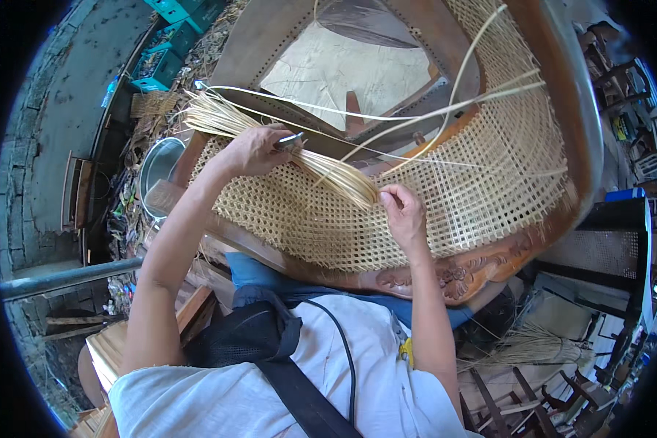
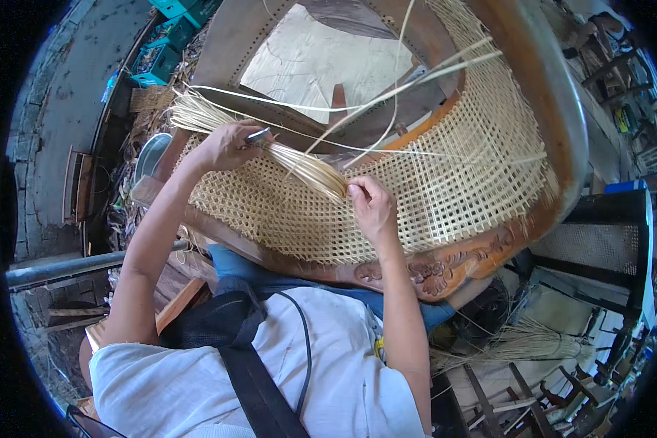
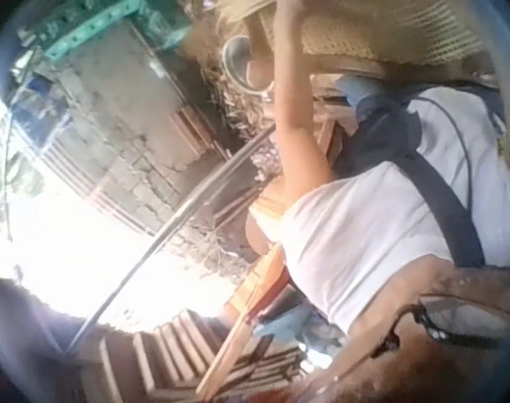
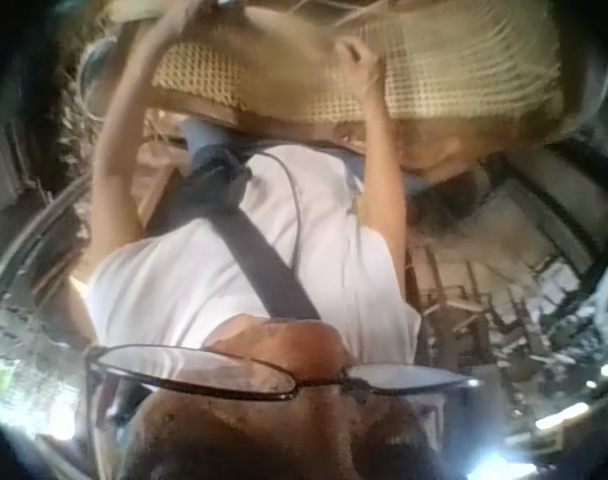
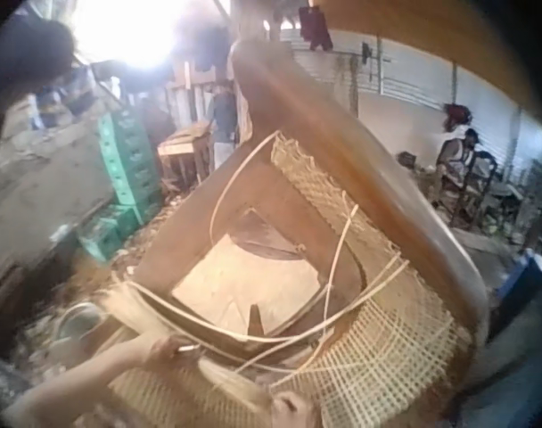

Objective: Repairing and weaving the rattan mesh on a wooden chair back.

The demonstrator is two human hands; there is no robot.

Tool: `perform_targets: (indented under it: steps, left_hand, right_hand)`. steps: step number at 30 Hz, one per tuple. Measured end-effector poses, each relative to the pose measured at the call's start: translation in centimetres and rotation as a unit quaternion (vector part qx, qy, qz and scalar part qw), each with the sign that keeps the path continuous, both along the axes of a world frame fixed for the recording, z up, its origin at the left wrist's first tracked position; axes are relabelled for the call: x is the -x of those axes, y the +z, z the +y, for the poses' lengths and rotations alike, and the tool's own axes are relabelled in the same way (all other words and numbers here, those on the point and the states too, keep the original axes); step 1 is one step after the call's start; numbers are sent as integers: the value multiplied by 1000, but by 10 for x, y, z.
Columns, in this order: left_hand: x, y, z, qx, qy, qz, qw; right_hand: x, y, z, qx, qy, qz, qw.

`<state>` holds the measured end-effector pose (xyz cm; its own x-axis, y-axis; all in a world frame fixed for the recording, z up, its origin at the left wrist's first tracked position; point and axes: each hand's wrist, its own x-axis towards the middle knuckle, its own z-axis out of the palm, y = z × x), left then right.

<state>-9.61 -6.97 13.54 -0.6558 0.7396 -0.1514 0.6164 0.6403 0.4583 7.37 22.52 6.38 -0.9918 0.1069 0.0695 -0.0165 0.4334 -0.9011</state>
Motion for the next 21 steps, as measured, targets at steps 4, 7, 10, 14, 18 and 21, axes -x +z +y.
perform_targets:
  steps: [4,7,10,14,18,21]
  left_hand:
    - [-5,6,-1,-1,-8,13,1000]
    - [-10,16,-3,-59,-14,12,998]
    - [-16,34,-1,-54,13,-29,998]
    - [-16,29,-6,-68,-25,31,997]
    - [-20,35,-3,-53,-50,38,997]
    - [-22,37,3,-27,0,14,1000]
  right_hand:
    - [-15,5,-10,14,-43,7,999]
    - [-15,7,-16,122,-44,25,991]
    - [-18,21,-19,88,-31,22,995]
    - [-22,30,-22,70,-55,39,995]
    - [-28,28,-19,74,-50,57,994]
    - [-30,30,-18,32,-81,78,993]
